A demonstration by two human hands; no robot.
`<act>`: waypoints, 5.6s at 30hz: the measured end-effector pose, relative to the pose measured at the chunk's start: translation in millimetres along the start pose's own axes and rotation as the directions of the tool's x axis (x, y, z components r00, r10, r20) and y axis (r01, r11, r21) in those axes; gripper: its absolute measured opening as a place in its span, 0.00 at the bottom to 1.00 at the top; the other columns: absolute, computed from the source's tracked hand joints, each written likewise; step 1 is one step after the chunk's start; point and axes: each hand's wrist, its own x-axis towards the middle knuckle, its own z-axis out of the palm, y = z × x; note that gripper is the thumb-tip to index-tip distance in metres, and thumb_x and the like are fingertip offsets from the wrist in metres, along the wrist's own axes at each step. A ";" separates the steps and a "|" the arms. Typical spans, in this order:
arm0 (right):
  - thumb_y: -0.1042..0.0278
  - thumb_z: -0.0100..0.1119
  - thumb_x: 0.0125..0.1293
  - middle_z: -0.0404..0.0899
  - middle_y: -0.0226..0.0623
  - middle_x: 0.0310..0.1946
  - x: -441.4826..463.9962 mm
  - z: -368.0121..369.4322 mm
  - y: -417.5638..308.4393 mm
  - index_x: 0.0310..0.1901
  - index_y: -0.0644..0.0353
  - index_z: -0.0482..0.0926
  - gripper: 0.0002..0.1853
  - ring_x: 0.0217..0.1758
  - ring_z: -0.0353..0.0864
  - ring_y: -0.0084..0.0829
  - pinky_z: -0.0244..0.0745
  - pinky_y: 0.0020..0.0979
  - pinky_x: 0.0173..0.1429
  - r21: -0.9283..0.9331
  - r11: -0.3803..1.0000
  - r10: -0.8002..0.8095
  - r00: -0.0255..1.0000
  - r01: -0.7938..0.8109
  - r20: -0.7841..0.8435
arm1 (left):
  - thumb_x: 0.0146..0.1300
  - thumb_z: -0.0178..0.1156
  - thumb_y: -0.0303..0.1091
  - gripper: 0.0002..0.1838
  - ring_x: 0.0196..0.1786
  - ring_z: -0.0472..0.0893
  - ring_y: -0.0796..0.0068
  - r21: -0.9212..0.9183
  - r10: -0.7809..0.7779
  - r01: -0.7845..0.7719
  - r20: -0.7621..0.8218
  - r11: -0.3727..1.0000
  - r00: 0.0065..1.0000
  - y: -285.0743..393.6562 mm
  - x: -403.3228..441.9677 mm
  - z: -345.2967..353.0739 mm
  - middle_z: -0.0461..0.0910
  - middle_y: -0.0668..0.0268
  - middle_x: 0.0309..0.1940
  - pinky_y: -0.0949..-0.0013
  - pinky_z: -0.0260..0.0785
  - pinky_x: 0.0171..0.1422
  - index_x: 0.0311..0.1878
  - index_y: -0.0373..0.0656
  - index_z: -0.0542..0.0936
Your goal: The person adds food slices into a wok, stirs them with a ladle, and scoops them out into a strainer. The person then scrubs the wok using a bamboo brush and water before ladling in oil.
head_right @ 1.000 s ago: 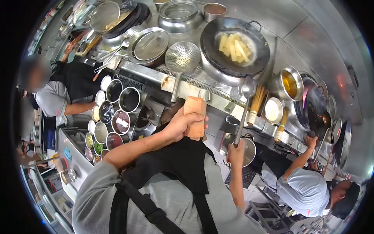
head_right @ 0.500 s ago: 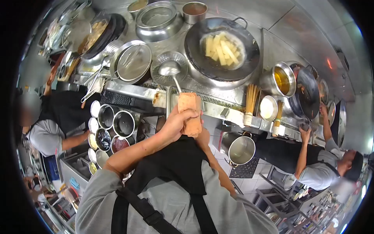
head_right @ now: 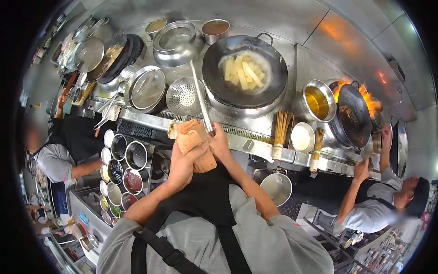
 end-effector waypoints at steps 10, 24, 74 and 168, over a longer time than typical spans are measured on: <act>0.57 0.55 0.75 0.70 0.26 0.18 19.0 -173.8 -101.2 0.47 0.56 0.73 0.11 0.12 0.66 0.19 0.60 0.26 0.12 -0.173 0.959 0.186 0.960 -0.223 -0.208 | 0.50 0.69 0.33 0.31 0.58 0.78 0.54 0.776 0.211 -0.427 0.372 0.465 0.904 -88.5 143.9 -4.5 0.78 0.57 0.51 0.61 0.70 0.64 0.60 0.47 0.73; 0.61 0.51 0.77 0.66 0.25 0.17 -20.4 -166.8 -82.7 0.56 0.59 0.73 0.14 0.10 0.62 0.19 0.57 0.23 0.12 0.103 0.908 0.409 0.912 -0.407 -0.004 | 0.53 0.67 0.32 0.27 0.57 0.78 0.48 0.799 0.308 -0.416 0.302 0.434 0.902 -129.9 144.3 7.0 0.79 0.52 0.53 0.58 0.75 0.55 0.57 0.44 0.73; 0.74 0.51 0.72 0.67 0.28 0.20 386.5 116.9 -97.0 0.56 0.74 0.65 0.16 0.15 0.66 0.20 0.65 0.20 0.18 0.742 -0.055 0.319 0.692 -0.668 0.647 | 0.54 0.74 0.27 0.38 0.46 0.82 0.68 -0.075 -0.391 0.417 0.235 0.906 0.890 -6.3 125.1 -214.6 0.79 0.63 0.47 0.62 0.78 0.53 0.67 0.42 0.66; 0.63 0.65 0.64 0.82 0.44 0.44 -108.2 -1.2 89.2 0.53 0.62 0.75 0.19 0.47 0.82 0.36 0.76 0.34 0.53 -0.858 0.499 -0.119 0.971 -0.121 -0.206 | 0.56 0.72 0.35 0.26 0.55 0.79 0.60 0.602 -0.185 -0.002 0.249 0.798 0.951 -185.6 33.4 -285.2 0.77 0.61 0.52 0.60 0.75 0.58 0.57 0.45 0.75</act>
